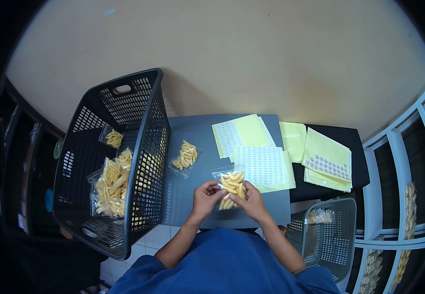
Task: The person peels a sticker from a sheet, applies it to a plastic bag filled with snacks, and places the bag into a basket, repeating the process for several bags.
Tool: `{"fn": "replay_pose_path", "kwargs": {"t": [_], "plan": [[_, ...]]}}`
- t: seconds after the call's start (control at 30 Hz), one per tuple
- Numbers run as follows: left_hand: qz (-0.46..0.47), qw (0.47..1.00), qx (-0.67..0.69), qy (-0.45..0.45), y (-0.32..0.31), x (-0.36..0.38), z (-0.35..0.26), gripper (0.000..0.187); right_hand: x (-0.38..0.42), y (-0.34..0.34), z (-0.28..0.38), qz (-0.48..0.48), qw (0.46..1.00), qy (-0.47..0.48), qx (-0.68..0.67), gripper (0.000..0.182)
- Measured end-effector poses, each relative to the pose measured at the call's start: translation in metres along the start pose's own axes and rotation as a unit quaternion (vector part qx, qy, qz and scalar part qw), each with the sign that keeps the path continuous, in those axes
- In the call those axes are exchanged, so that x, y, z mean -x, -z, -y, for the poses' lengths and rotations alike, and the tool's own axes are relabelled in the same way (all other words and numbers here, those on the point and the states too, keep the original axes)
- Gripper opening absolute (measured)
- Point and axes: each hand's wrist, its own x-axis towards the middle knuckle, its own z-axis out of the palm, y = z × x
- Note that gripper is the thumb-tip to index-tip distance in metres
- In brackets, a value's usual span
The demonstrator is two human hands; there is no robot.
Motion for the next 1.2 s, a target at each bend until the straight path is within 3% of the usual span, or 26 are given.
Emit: {"fn": "replay_pose_path", "kwargs": {"t": [0.17, 0.3, 0.37, 0.5, 0.63, 0.87, 0.97, 1.2], "plan": [[0.049, 0.998, -0.024, -0.001, 0.001, -0.004, 0.009, 0.031, 0.001, 0.009, -0.001, -0.026, 0.999, -0.010, 0.017, 0.047], [0.035, 0.997, 0.068, -0.014, -0.008, -0.010, 0.001, 0.027, -0.002, 0.008, -0.002, -0.048, 0.999, 0.021, 0.013, 0.040], [0.008, 0.997, 0.083, -0.001, -0.006, -0.017, -0.002, 0.024, -0.002, 0.011, -0.003, -0.013, 0.998, 0.035, 0.059, 0.040], [0.012, 1.000, 0.009, 0.011, -0.008, -0.015, -0.018, 0.019, -0.002, 0.009, 0.012, -0.016, 0.994, 0.074, 0.081, 0.033], [0.028, 0.999, -0.020, -0.033, -0.009, -0.010, -0.018, 0.017, -0.016, 0.019, 0.022, -0.017, 0.968, 0.103, 0.228, 0.016], [0.006, 0.997, -0.043, -0.062, -0.007, -0.008, -0.021, 0.013, -0.016, 0.018, 0.028, -0.003, 0.975, 0.094, 0.204, 0.018], [0.030, 0.980, -0.147, -0.133, -0.008, 0.001, -0.025, 0.011, -0.011, 0.004, 0.040, 0.032, 0.942, 0.135, 0.306, 0.018], [0.025, 0.991, -0.080, -0.101, 0.005, 0.011, -0.001, 0.005, -0.003, -0.002, 0.041, 0.079, 0.945, 0.077, 0.307, 0.014]]}}
